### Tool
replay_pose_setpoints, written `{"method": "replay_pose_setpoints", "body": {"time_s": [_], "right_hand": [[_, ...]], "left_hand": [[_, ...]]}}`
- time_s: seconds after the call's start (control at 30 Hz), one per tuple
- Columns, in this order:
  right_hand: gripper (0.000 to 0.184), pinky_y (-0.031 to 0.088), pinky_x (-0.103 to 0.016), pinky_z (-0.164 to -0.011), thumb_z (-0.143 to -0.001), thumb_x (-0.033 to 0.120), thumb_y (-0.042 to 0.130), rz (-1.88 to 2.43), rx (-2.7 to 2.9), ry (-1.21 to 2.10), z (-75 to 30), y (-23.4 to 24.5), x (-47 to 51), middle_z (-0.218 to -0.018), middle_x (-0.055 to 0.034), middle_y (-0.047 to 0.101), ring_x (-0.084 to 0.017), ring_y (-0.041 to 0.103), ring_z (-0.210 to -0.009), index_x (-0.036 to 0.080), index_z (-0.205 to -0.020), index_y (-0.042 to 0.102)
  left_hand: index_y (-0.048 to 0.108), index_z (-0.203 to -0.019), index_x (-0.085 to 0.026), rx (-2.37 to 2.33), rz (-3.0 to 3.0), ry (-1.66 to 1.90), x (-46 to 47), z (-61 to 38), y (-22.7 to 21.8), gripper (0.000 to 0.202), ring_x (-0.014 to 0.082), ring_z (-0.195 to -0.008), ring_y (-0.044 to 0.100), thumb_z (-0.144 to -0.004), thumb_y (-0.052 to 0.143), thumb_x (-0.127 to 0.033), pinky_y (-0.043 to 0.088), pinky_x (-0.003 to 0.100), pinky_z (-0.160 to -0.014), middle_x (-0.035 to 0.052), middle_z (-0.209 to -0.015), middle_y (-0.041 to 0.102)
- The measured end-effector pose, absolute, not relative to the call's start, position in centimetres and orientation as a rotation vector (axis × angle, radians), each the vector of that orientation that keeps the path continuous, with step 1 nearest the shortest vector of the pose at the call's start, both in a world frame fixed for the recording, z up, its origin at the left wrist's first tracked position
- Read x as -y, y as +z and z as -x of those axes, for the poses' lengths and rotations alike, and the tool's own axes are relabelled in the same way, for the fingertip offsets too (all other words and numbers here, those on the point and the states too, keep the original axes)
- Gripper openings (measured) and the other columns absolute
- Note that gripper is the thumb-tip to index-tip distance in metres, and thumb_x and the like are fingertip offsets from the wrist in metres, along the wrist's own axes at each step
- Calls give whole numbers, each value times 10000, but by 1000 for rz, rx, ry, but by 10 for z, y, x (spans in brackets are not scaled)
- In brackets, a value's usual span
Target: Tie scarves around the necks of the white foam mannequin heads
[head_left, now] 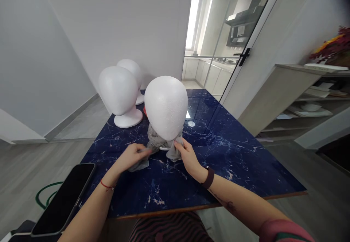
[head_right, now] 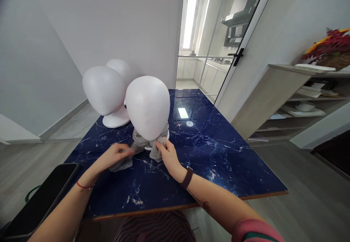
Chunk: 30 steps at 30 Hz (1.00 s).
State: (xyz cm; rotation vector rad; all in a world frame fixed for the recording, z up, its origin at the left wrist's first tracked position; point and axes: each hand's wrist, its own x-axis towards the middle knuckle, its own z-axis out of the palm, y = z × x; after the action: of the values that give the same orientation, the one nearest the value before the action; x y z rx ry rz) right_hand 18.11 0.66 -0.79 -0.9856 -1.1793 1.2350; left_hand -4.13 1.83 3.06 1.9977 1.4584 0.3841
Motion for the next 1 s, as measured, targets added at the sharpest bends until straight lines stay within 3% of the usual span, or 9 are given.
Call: {"method": "replay_pose_setpoints", "body": {"time_s": [0.1,0.2,0.3,0.37,0.47,0.57,0.73,0.83,1.0], "right_hand": [[208,414,-309,-896,-765,368,614,927,1455,1167,-179,-4,2,-1041,-48,558,-191,529,-979,178,-836,663],[189,347,-320,-1009,-721,350,669,877,1699,1092,-178,-1,10,-1233,-63,446,-221,447,-1154,170,-777,687],[219,348,-319,-1017,-688,365,710,925,1814,1050,-177,0,15,-1307,-75,387,-235,417,-1193,149,-706,679],[277,392,-319,-965,-664,411,730,983,1835,1064,-178,1,16,-1227,-84,461,-230,471,-1118,141,-680,674],[375,466,-286,-776,-699,502,682,1059,1821,1236,-180,1,14,-913,-51,597,-174,559,-849,129,-741,681],[468,450,-235,-601,-743,564,607,1096,1767,1576,-182,3,15,-680,-21,602,-120,539,-630,100,-747,666],[498,504,-214,-626,-711,545,651,649,1609,2450,-183,15,25,-901,-103,673,-134,655,-691,89,-911,667],[485,526,-239,-552,-655,528,693,490,1728,2616,-189,30,27,-841,-123,699,-176,685,-609,94,-871,696],[444,488,-217,-495,-660,536,676,617,2054,2670,-218,48,3,-731,-91,705,-159,663,-534,120,-809,723]], "left_hand": [[604,-585,-150,-933,-2044,363,-10,25,29,389,148,-762,550,-837,499,-426,432,245,-741,43,-858,604],[678,-768,-167,-914,-2148,423,-5,11,20,186,191,-960,529,-810,546,-291,412,301,-901,65,-1029,573],[677,-964,-197,-964,-2212,466,-6,9,13,237,243,-1125,446,-741,595,-211,351,379,-1009,79,-1156,528],[683,-949,-192,-923,-2179,458,-10,13,12,243,245,-1112,459,-719,610,-218,352,387,-1013,75,-1158,538],[691,-844,-158,-952,-1959,448,-17,22,14,189,219,-943,550,-695,604,-235,434,350,-897,75,-1028,608],[669,-798,-131,-1139,-1489,624,-22,27,15,203,200,-812,591,-709,538,-259,473,310,-746,84,-878,646],[591,-962,-137,-1067,-1050,723,-18,20,12,343,168,-797,613,-746,600,-403,467,274,-712,85,-910,657],[501,-1084,-155,-1093,-1225,637,-13,15,8,521,127,-663,579,-665,723,-369,409,218,-568,31,-811,651],[578,-781,-131,-1050,-1470,488,-12,19,10,321,76,-509,442,-709,674,-429,356,207,-497,-39,-579,537]]}}
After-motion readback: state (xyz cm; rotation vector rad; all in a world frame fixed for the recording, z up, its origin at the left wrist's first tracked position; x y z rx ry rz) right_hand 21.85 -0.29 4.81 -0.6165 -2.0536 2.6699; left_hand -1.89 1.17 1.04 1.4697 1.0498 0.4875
